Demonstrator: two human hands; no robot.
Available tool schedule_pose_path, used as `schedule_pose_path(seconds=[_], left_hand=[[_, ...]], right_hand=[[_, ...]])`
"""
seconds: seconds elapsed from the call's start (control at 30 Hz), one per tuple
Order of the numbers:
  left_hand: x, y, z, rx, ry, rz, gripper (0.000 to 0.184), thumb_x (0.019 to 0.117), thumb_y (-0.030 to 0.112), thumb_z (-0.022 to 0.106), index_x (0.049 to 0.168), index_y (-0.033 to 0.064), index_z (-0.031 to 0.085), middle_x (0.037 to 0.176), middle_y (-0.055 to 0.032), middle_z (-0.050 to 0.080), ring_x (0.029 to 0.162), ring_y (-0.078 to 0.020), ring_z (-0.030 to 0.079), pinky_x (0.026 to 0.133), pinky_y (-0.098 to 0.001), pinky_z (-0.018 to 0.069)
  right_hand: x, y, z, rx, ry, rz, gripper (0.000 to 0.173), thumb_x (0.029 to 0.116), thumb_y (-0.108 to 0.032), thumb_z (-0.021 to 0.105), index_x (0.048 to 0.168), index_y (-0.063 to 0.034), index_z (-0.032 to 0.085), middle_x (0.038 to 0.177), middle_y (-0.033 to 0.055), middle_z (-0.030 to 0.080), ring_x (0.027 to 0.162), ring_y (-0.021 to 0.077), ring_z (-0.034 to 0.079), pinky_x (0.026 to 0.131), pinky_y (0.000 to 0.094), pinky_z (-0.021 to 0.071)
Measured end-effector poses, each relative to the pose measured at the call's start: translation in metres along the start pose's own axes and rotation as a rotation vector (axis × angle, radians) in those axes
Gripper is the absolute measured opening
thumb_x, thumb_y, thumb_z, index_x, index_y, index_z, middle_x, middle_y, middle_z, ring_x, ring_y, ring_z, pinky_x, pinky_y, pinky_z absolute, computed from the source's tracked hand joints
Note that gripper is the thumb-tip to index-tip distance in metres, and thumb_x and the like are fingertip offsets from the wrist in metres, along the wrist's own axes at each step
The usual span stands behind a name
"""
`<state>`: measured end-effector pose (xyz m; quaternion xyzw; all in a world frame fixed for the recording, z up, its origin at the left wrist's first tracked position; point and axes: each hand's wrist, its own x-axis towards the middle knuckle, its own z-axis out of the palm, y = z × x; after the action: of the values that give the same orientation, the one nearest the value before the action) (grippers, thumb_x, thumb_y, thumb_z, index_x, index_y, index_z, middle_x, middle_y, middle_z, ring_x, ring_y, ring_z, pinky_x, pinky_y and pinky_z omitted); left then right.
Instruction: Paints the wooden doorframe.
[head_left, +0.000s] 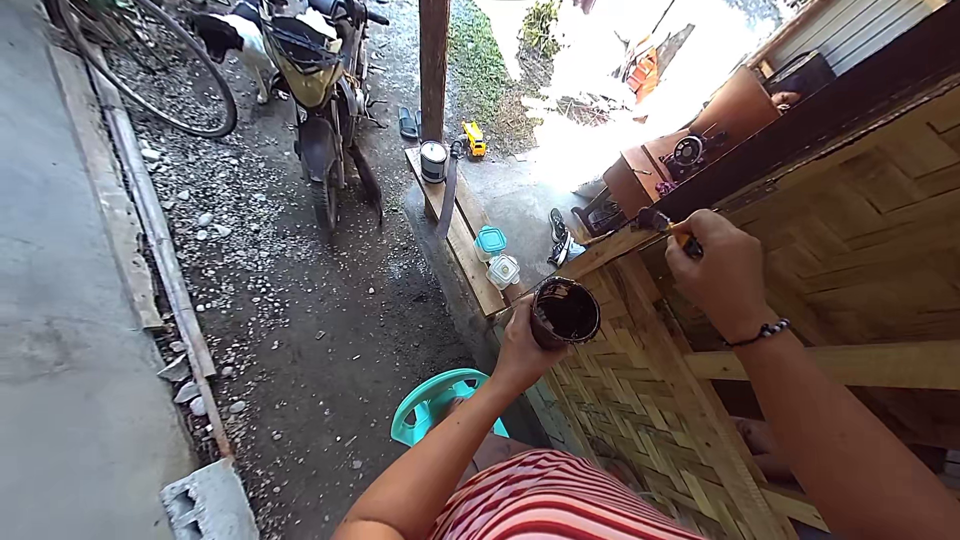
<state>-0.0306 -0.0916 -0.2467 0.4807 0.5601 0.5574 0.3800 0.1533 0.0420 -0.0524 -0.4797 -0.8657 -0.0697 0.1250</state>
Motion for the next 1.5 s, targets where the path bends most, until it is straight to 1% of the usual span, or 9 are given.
schedule_pose_path(seconds=[0.2, 0.43, 0.53, 0.67, 0.8, 0.93, 1.07, 1.23, 1.5], left_hand=[[0.0, 0.0, -0.004, -0.008, 0.03, 0.077, 0.087, 0.0647, 0.02, 0.093, 0.138, 0.0, 0.05, 0.123, -0.0146, 0.067, 0.116, -0.018, 0.066, 0.103, -0.0373, 0.054], [-0.003, -0.002, -0.008, -0.005, 0.04, 0.077, 0.09, 0.0648, 0.02, 0.093, 0.14, -0.0005, 0.048, 0.124, -0.0152, 0.067, 0.118, -0.0188, 0.066, 0.104, -0.0377, 0.0535], [-0.005, -0.005, -0.01, 0.006, 0.044, 0.069, 0.089, 0.0646, 0.02, 0.093, 0.139, 0.0003, 0.049, 0.122, -0.0149, 0.068, 0.117, -0.0187, 0.066, 0.104, -0.0376, 0.0537], [-0.005, -0.006, -0.011, -0.003, 0.042, 0.066, 0.088, 0.0645, 0.019, 0.093, 0.139, 0.0013, 0.049, 0.123, -0.0146, 0.067, 0.117, -0.0189, 0.066, 0.104, -0.0383, 0.0536], [-0.005, -0.003, -0.011, -0.005, 0.019, 0.051, 0.089, 0.0648, 0.019, 0.093, 0.14, 0.0018, 0.048, 0.124, -0.0144, 0.067, 0.118, -0.0195, 0.065, 0.105, -0.0394, 0.0531], [-0.007, -0.005, -0.01, 0.0, 0.019, 0.047, 0.089, 0.0647, 0.02, 0.093, 0.139, 0.0001, 0.049, 0.123, -0.015, 0.068, 0.117, -0.0193, 0.066, 0.104, -0.0387, 0.054], [-0.009, -0.008, -0.011, 0.003, 0.03, 0.056, 0.088, 0.0646, 0.019, 0.092, 0.139, 0.0001, 0.049, 0.122, -0.0149, 0.068, 0.116, -0.0184, 0.066, 0.104, -0.0375, 0.0539], [-0.008, -0.007, -0.011, 0.01, 0.019, 0.068, 0.088, 0.0649, 0.02, 0.093, 0.139, 0.0003, 0.049, 0.123, -0.0148, 0.068, 0.117, -0.0184, 0.066, 0.104, -0.0374, 0.0538], [-0.009, -0.008, -0.011, 0.025, 0.008, 0.069, 0.089, 0.0645, 0.022, 0.093, 0.139, -0.0015, 0.048, 0.123, -0.0152, 0.068, 0.116, -0.0177, 0.066, 0.104, -0.0364, 0.0539]], right_hand=[[-0.007, -0.022, -0.003, 0.009, 0.027, -0.045, 0.016, 0.0964, -0.009, 0.063, 0.104, 0.004, 0.066, 0.097, 0.0213, 0.068, 0.078, 0.0373, 0.068, 0.063, 0.0552, 0.0545], [0.003, -0.003, 0.011, 0.002, -0.018, 0.022, 0.015, 0.0952, -0.008, 0.064, 0.104, 0.0046, 0.065, 0.094, 0.0239, 0.067, 0.079, 0.0423, 0.068, 0.065, 0.0609, 0.0532], [-0.004, -0.005, -0.006, 0.023, 0.068, 0.035, 0.018, 0.0969, -0.012, 0.062, 0.104, 0.0041, 0.065, 0.092, 0.0227, 0.067, 0.078, 0.0394, 0.068, 0.064, 0.0576, 0.0526], [-0.018, -0.008, -0.005, 0.195, 0.114, 0.062, 0.016, 0.0965, -0.019, 0.063, 0.096, -0.0025, 0.066, 0.082, 0.0119, 0.067, 0.069, 0.0211, 0.064, 0.06, 0.0401, 0.0525], [-0.013, 0.008, 0.013, 0.258, 0.037, 0.116, 0.015, 0.0979, -0.018, 0.066, 0.093, -0.0034, 0.066, 0.079, 0.011, 0.066, 0.065, 0.0215, 0.064, 0.058, 0.0425, 0.0532], [-0.009, 0.007, -0.002, 0.186, 0.14, 0.102, 0.018, 0.0981, -0.016, 0.063, 0.092, 0.0003, 0.065, 0.081, 0.0153, 0.065, 0.07, 0.0257, 0.063, 0.061, 0.045, 0.0505], [-0.019, -0.011, -0.012, 0.187, 0.153, 0.072, 0.018, 0.0981, -0.017, 0.063, 0.093, -0.0003, 0.066, 0.081, 0.0132, 0.065, 0.069, 0.0215, 0.063, 0.059, 0.0396, 0.0515], [-0.017, 0.005, 0.013, 0.193, 0.086, 0.083, 0.017, 0.0983, -0.016, 0.064, 0.094, 0.0006, 0.066, 0.084, 0.016, 0.066, 0.073, 0.0279, 0.065, 0.063, 0.047, 0.0529], [-0.041, 0.004, -0.011, 0.331, 0.219, 0.147, 0.016, 0.0964, -0.018, 0.064, 0.096, -0.0022, 0.065, 0.084, 0.0095, 0.068, 0.069, 0.0134, 0.066, 0.061, 0.0321, 0.057]])
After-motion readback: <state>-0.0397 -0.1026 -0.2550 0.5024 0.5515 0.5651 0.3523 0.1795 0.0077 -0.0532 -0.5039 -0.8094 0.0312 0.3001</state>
